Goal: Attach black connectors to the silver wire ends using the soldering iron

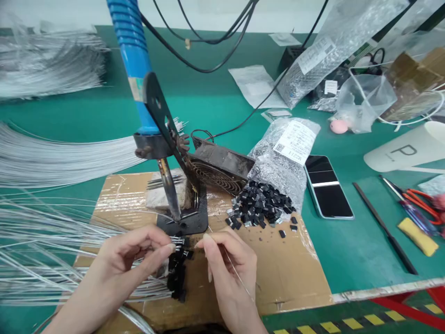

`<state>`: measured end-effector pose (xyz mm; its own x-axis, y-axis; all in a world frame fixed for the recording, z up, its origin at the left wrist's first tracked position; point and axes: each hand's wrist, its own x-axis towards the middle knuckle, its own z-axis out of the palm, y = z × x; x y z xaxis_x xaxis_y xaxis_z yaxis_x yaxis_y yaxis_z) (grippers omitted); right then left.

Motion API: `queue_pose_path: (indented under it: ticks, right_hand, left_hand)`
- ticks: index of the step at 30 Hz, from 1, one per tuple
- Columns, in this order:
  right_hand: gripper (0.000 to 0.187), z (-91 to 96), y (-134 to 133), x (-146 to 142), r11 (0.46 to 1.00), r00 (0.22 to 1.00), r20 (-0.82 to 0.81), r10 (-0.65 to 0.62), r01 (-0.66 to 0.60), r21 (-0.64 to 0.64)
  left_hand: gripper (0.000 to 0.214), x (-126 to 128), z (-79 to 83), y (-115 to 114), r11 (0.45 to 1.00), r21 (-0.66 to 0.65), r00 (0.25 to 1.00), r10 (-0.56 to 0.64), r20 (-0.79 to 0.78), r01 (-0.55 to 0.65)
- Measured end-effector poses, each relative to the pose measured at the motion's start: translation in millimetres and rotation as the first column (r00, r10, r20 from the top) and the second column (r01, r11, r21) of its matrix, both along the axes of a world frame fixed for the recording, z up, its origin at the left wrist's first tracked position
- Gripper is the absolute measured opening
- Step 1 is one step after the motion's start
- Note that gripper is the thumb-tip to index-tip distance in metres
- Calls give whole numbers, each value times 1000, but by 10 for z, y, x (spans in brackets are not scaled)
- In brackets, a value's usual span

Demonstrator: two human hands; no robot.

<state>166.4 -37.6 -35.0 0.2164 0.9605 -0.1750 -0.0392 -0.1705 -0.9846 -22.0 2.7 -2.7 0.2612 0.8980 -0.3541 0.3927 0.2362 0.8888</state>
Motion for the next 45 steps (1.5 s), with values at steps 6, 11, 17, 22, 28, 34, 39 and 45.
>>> queue_pose_path:
  ticks: [6, 11, 17, 22, 28, 34, 39, 45]
  right_hand:
    - [19, -3, -3, -73, 998, 991, -125, 54, -56, -5]
    - [17, 9, 4, -130, 995, 987, -134, 93, -89, 33]
    - [13, -2, 10, -211, 995, 930, -358, 88, -100, -17]
    - [13, -98, 28, -233, 989, 855, -511, 93, -137, -48]
    - [13, -102, -5, -265, 992, 837, -543, 61, -112, -62]
    - [12, -137, 4, -281, 991, 813, -580, 43, -106, -76]
    - [16, -103, 8, -277, 987, 800, -600, 28, -117, -110]
    - [22, -54, 14, -243, 981, 801, -598, 18, -130, -145]
  left_hand:
    - [23, -26, 14, 8, 998, 62, 997, 30, 69, -34]
    - [24, -20, 18, 8, 998, 62, 998, 17, 63, -21]
    - [22, -22, -25, 0, 996, 79, 998, 37, 54, -41]
    - [24, -47, -46, -32, 995, 94, 1000, 19, 25, -21]
    - [22, -3, -4, -49, 994, 81, 997, 66, 34, -69]
    - [23, 66, 60, -74, 991, 42, 992, 123, 20, -124]
    - [23, 58, 50, -93, 993, 53, 994, 106, 2, -106]
    - [24, 71, 69, -98, 992, 21, 992, 126, -10, -126]
